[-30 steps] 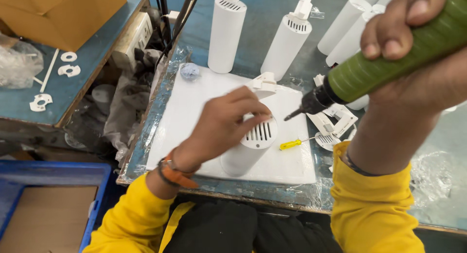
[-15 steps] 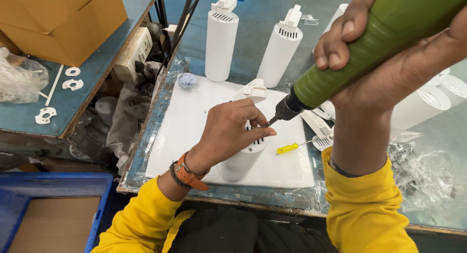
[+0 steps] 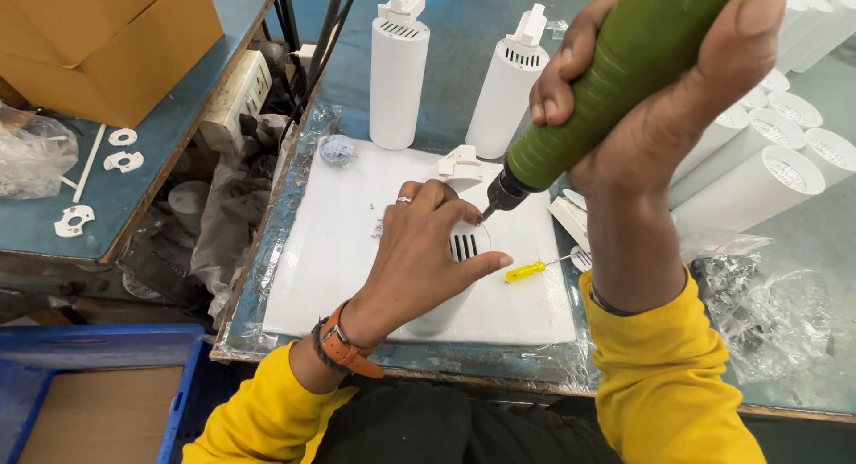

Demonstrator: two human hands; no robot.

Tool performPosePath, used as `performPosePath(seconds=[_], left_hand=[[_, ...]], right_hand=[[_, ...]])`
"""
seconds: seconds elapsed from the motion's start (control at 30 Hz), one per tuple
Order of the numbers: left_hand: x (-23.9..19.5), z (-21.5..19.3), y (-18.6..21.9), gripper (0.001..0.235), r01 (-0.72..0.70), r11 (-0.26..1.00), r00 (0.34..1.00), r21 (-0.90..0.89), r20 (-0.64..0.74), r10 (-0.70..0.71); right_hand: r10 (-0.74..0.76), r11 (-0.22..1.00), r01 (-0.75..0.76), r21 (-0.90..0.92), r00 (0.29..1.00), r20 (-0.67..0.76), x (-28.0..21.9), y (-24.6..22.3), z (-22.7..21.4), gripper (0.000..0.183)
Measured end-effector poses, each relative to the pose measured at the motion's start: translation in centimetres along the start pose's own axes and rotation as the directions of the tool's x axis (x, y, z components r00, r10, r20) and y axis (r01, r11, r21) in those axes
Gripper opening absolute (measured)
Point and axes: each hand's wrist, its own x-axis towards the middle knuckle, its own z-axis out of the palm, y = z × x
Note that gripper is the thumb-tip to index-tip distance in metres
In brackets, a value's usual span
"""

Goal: The person assembles white cylindrical light fixtures on a workbench. They use a green power drill to drive screws into the fixture base, then insert a white electrical socket module and secure it with a yellow-handled screwdriver. The person repeats this process for multiple units, handling screws, sockets, and the cylindrical housings.

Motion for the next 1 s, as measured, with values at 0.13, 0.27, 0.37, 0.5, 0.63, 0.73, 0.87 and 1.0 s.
performPosePath(seconds=[0.13,0.27,0.37,0.5,0.63,0.73,0.87,1.0], left_hand=[[0.1,0.0,-0.4,0.059,-0.010,0.999,1.000,-0.031,0.018,0.010],[0.1,0.0,-0.3,0.058,-0.046,0.998,0.999,-0.042,0.004,0.046],[0.0,0.0,-0.2,0.057,-0.021,0.999,0.999,-0.044,0.024,0.022],[0.2,-0.1,-0.3,0.057,-0.031,0.998,0.999,-0.049,0.035,0.032],[0.2,-0.1,-0.2,0.058,-0.035,0.997,0.999,-0.070,0.012,0.036],[0.3,-0.2,-0.1,0.057,-0.012,0.997,0.999,-0.077,0.034,0.015],[0.2,-0.1,0.0,0.057,0.019,0.998,0.998,-0.066,0.068,-0.014],[0.3,-0.1,0.0,0.059,0.025,0.996,0.997,-0.084,0.073,-0.019]], right_hand=[[-0.006,0.996,0.009,-0.094,0.999,0.032,0.5,0.4,-0.1,0.083],[0.023,0.996,-0.020,-0.087,0.999,0.043,0.6,0.5,-0.1,0.081],[0.056,0.996,-0.052,-0.072,0.997,0.058,0.7,0.4,0.0,0.080],[0.073,0.994,-0.067,-0.086,0.995,0.064,0.9,0.3,0.5,0.079],[0.077,0.985,-0.067,-0.160,0.996,0.053,0.9,0.8,1.0,0.085],[0.117,0.990,-0.113,-0.088,0.992,0.047,0.9,0.9,0.7,0.085],[0.184,0.982,-0.181,-0.046,0.982,0.045,0.5,1.1,0.1,0.089],[0.204,0.979,-0.204,0.005,0.978,0.032,0.3,0.9,-0.2,0.091]])
